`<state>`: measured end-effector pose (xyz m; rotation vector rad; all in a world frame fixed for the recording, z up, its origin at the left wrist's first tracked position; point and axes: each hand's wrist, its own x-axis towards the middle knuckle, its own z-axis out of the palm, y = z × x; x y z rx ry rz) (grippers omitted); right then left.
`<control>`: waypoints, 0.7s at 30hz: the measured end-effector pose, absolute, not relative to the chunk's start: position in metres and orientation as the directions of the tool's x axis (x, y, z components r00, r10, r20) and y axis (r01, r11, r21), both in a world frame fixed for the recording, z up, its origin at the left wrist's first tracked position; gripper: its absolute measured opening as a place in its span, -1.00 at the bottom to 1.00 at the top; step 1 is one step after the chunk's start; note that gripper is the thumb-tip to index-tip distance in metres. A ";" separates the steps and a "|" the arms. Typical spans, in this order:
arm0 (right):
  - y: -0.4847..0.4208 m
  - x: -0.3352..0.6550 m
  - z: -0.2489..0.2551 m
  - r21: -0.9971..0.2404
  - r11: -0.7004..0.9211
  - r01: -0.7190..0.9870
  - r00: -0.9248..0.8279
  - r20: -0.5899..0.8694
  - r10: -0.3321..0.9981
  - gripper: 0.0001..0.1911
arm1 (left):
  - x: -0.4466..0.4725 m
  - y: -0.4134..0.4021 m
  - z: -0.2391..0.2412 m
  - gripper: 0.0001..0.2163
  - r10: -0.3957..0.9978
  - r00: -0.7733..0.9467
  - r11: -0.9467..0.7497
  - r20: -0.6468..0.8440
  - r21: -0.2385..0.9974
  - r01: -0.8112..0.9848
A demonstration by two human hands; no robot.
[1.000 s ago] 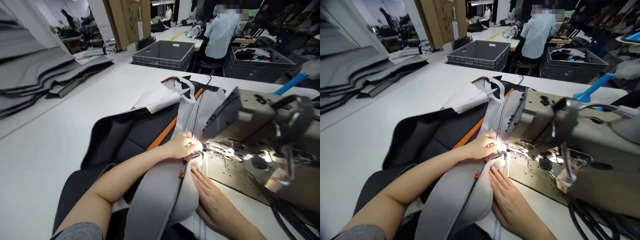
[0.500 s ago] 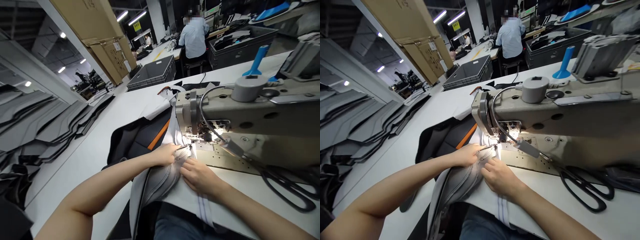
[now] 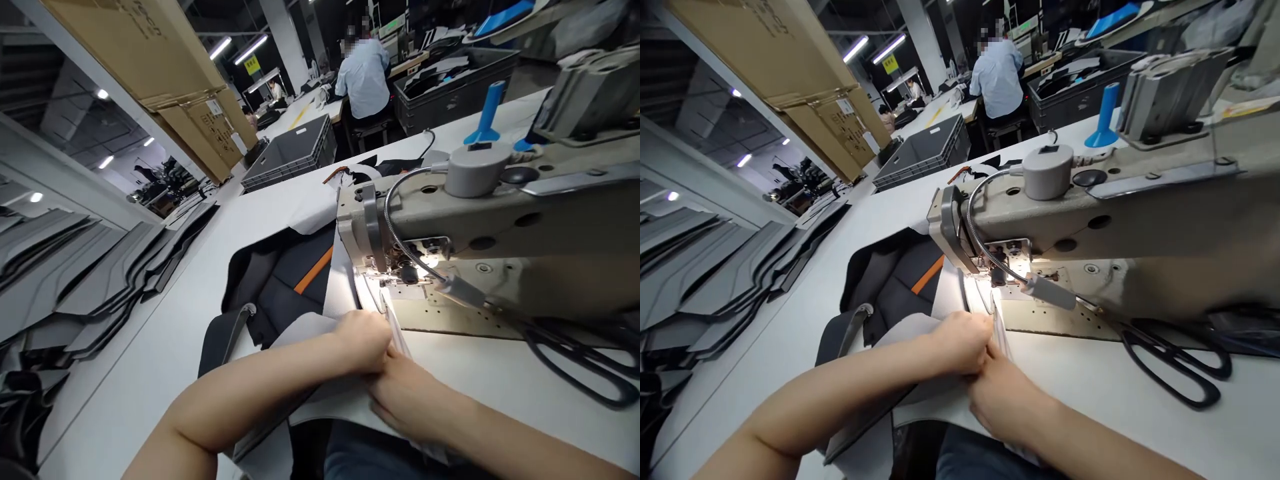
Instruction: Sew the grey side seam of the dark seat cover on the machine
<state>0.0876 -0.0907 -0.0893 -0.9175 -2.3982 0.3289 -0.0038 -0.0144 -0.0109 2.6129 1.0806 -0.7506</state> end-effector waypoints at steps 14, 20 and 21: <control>-0.031 0.153 -0.118 -0.257 0.451 0.854 -0.295 0.476 0.829 -0.68 | -0.034 -0.012 -0.025 -0.24 0.764 0.550 -0.530 -0.339 0.158 0.833; -0.026 0.133 -0.125 -0.240 0.364 0.900 -0.227 0.455 0.861 -0.72 | -0.037 -0.005 -0.027 -0.28 0.765 0.557 -0.528 -0.323 0.181 0.830; -0.028 0.131 -0.125 -0.247 0.352 0.903 -0.212 0.457 0.864 -0.71 | -0.036 -0.006 -0.030 -0.29 0.776 0.547 -0.518 -0.313 0.177 0.837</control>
